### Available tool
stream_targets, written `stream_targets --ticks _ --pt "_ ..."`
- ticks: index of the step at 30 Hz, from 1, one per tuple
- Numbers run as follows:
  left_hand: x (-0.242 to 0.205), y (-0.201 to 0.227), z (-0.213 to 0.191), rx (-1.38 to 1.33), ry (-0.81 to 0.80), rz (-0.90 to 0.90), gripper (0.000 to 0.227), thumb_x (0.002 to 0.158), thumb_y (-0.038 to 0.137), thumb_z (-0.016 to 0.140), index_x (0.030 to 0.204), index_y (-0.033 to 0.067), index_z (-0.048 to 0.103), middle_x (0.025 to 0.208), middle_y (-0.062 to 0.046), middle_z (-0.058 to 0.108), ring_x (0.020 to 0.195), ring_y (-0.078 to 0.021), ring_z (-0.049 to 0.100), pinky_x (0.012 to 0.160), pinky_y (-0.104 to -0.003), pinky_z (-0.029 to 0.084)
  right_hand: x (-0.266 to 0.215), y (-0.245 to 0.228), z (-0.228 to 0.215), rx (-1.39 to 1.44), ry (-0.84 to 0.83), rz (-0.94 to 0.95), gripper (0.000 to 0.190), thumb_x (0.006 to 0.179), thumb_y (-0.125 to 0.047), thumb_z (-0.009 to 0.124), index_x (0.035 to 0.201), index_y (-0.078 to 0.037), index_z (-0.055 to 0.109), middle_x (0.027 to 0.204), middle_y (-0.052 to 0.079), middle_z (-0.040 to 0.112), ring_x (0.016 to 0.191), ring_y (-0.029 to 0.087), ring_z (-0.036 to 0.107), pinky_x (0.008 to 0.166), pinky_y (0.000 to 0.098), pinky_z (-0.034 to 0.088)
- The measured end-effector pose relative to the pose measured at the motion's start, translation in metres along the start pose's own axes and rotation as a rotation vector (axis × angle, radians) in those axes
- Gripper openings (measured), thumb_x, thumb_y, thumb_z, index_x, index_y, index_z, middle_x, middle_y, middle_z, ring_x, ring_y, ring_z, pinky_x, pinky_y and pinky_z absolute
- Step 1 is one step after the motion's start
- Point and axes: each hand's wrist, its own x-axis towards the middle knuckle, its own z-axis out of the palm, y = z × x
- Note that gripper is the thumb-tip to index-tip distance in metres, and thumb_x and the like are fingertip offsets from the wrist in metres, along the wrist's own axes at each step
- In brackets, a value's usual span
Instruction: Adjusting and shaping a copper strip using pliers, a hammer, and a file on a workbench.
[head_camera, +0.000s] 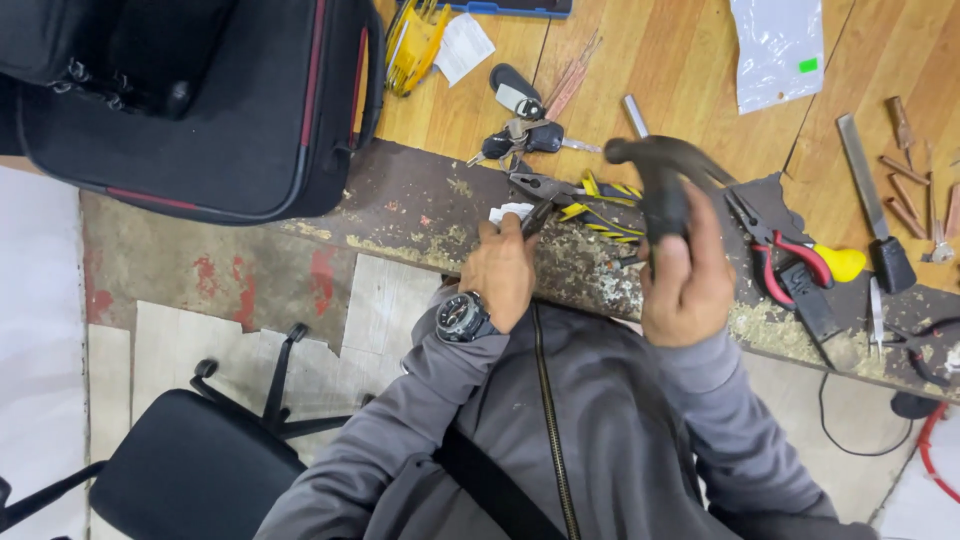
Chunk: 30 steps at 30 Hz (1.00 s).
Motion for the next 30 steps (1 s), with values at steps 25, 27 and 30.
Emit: stream_targets --ticks 25,27,30 --pt "0.011 -0.004 0.018 0.060 0.079 -0.047 0.035 0.098 0.039 0.064 0.116 0.0095 0.057 0.107 -0.017 0.063 0.086 -0.0515 0.072 0.070 -0.065 0.059 0.034 -0.020 -0.022 0.045 -0.139 0.135 0.045 0.106 -0.016 0.049 0.147 -0.003 0.061 0.078 0.023 0.070 0.071 0.039 0.068 0.064 0.0488 0.054" --pt "0.012 0.001 0.019 0.066 0.103 -0.057 0.035 0.097 0.040 0.065 0.115 0.0109 0.057 0.107 -0.016 0.063 0.087 -0.0503 0.073 0.070 -0.065 0.059 0.041 -0.021 -0.035 0.057 -0.014 0.051 0.047 0.109 -0.012 0.045 0.151 0.003 0.057 0.073 0.018 0.069 0.061 0.028 0.066 0.056 0.0400 0.053" --pt "0.004 0.000 0.004 0.037 0.064 0.011 0.031 0.101 0.037 0.062 0.113 0.0085 0.056 0.104 -0.019 0.064 0.086 -0.0524 0.072 0.070 -0.061 0.060 0.029 -0.001 -0.015 -0.009 -0.138 0.107 0.045 0.107 -0.016 0.048 0.149 -0.003 0.059 0.071 0.016 0.069 0.065 0.033 0.068 0.061 0.0456 0.054"
